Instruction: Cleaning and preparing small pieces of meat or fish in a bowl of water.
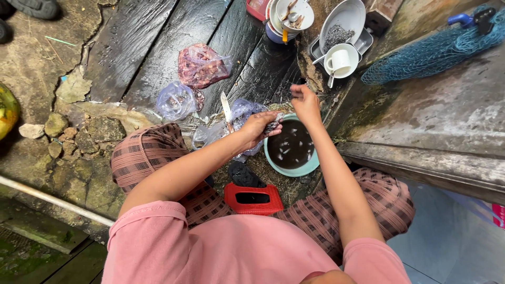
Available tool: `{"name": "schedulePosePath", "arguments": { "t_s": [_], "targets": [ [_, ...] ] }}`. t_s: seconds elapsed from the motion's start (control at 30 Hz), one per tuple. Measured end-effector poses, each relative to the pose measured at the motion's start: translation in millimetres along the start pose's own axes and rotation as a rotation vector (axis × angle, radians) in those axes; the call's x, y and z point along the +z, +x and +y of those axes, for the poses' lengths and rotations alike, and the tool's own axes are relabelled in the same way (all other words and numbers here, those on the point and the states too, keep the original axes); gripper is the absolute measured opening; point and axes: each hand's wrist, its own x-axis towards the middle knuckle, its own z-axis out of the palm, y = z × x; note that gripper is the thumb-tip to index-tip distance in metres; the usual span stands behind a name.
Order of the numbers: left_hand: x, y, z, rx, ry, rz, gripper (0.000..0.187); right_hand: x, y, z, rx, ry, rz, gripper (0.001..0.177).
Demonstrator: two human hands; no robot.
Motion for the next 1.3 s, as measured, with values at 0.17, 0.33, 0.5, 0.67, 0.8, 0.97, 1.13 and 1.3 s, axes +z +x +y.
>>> {"name": "schedulePosePath", "arguments": {
  "t_s": [0.17, 0.33, 0.5, 0.67, 0.8, 0.97, 1.13, 1.3],
  "targets": [
    [-0.2, -13.3, 13.8, -0.019, -0.017, -0.026, 0.039, -9.3, -0.5, -44.5, -0.047, 0.03, -0.054, 0.034],
    [-6.9, -11.4, 13.3, 0.004, -0.015, -0.061, 0.046, -17.4, -14.7, -61.2, 0.066, 0.117, -0.188, 0.023],
    [4.2, -20.5, 18.0, -0.006, 0.043, -0.03, 0.051, -20.6, -22.3, -58.8, 0.133, 0.068, -0.14, 0.017],
    [8.2, -23.7, 19.3, -0.012, 0.074, -0.062, 0.049, -20.9, -18.3, -65.7, -0.181, 0.002, -0.158, 0.023],
    [8.9, -27.7, 22.1, -0.004, 0.105, -0.095, 0.048, -17.5, -17.3, -93.9, 0.068, -0.323, -0.111, 0.017],
    [10.4, -33.2, 27.9, 0.003, 0.091, -0.122, 0.039, -17.4, -10.9, -98.1, -0.174, -0.214, -0.061, 0.018],
    [7.8, -26.5, 27.6, 0.028, 0.056, -0.106, 0.031, -20.7, -9.5, -104.6, -0.355, -0.121, -0.059, 0.022],
    [-0.9, -13.1, 24.1, 0.075, -0.022, -0.157, 0.026, -32.7, -20.1, -127.5, -0.241, -0.063, -0.13, 0.01]
  ]
}}
